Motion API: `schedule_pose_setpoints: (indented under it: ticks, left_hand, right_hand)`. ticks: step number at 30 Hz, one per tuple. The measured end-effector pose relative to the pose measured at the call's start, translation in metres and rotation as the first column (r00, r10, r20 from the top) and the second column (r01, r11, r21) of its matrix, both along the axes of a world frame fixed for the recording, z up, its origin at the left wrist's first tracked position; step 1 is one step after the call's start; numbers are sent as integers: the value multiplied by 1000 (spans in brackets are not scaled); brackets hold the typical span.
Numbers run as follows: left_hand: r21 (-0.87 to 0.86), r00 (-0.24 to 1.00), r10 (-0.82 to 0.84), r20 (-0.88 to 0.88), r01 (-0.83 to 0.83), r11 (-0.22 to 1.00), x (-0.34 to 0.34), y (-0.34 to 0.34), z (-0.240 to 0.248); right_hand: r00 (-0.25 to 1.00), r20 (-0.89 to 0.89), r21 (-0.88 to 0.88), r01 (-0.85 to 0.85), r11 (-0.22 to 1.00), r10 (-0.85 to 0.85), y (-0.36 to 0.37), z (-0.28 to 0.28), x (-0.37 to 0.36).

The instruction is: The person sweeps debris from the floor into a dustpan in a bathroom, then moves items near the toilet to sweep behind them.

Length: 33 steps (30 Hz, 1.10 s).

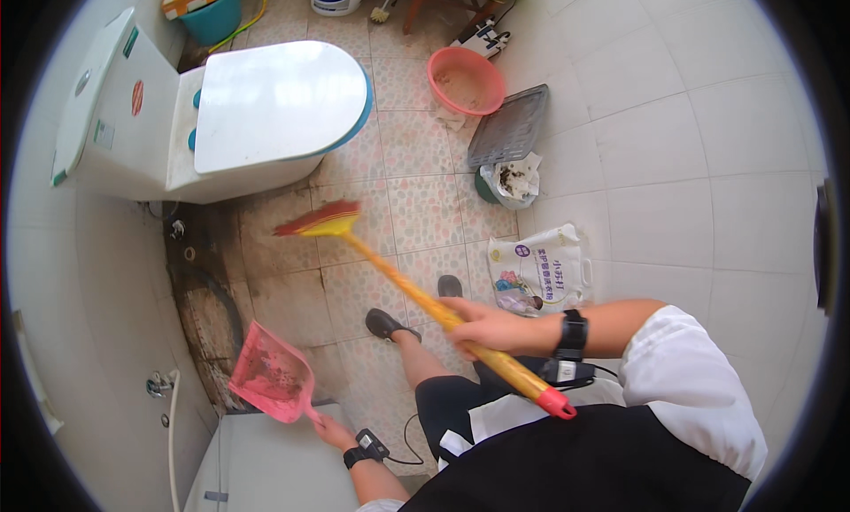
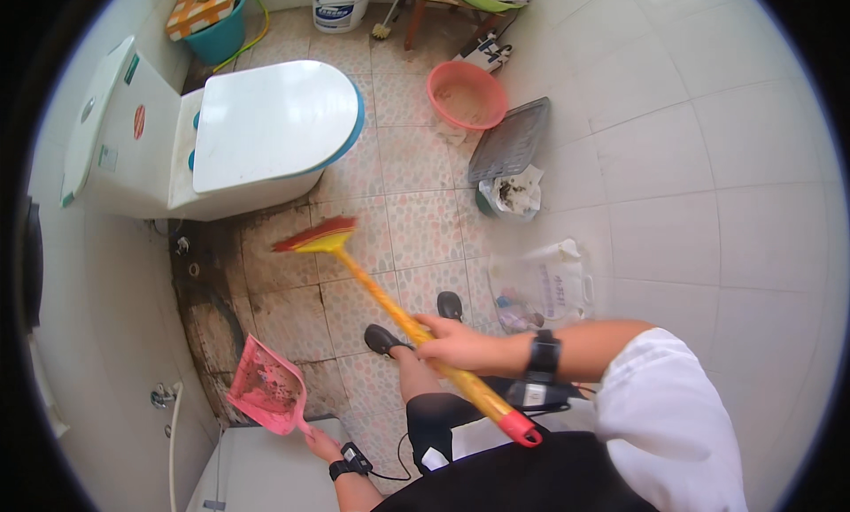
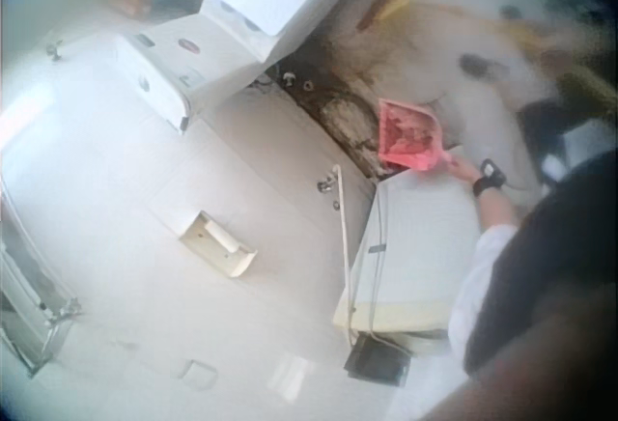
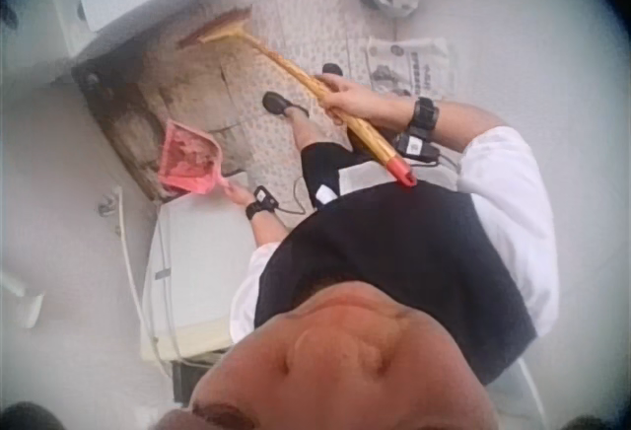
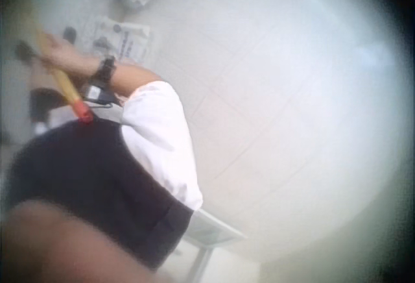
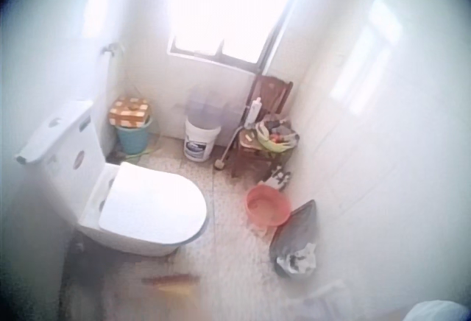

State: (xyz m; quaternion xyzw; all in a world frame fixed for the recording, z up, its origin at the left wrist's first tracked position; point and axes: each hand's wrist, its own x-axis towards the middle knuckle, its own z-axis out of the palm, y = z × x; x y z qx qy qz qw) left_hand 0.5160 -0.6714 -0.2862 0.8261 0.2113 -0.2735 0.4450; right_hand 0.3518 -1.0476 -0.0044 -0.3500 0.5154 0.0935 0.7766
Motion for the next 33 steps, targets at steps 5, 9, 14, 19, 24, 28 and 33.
schedule_pose_setpoints:
  ticks: [5, 9, 14, 19, 24, 28, 33]
  left_hand:
    - [23, 996, -92, 2, 92, 996, 4, -38, 18]
    - [5, 992, -128, -8, 128, 992, 5, -62, 18]
    - [-17, 986, -156, 49, 157, 987, 0, -83, 11]
    - [-25, 982, -180, 61, 182, 983, -20, -117, 34]
    - [-36, 980, -196, 39, 198, 980, -28, -132, 48]
    - [-83, 969, -245, -23, 242, 967, -36, -160, 68]
    - [-137, 983, -182, -24, 177, 975, -32, -153, 66]
  right_hand:
    - [984, -106, -128, 133, 983, -147, -33, -6, -72]
    - [915, -141, -302, 324, 896, -378, -88, -44, -94]
    - [804, 19, -285, 574, 768, -594, -170, -121, -91]
    - [690, 73, -364, 690, 625, -720, -212, -173, -70]
    - [693, -12, -166, 710, 684, -721, -210, -159, -78]
    - [779, -146, -87, 604, 792, -610, -181, -90, -111]
    - [831, -171, 32, 542, 840, -529, -134, -29, -141]
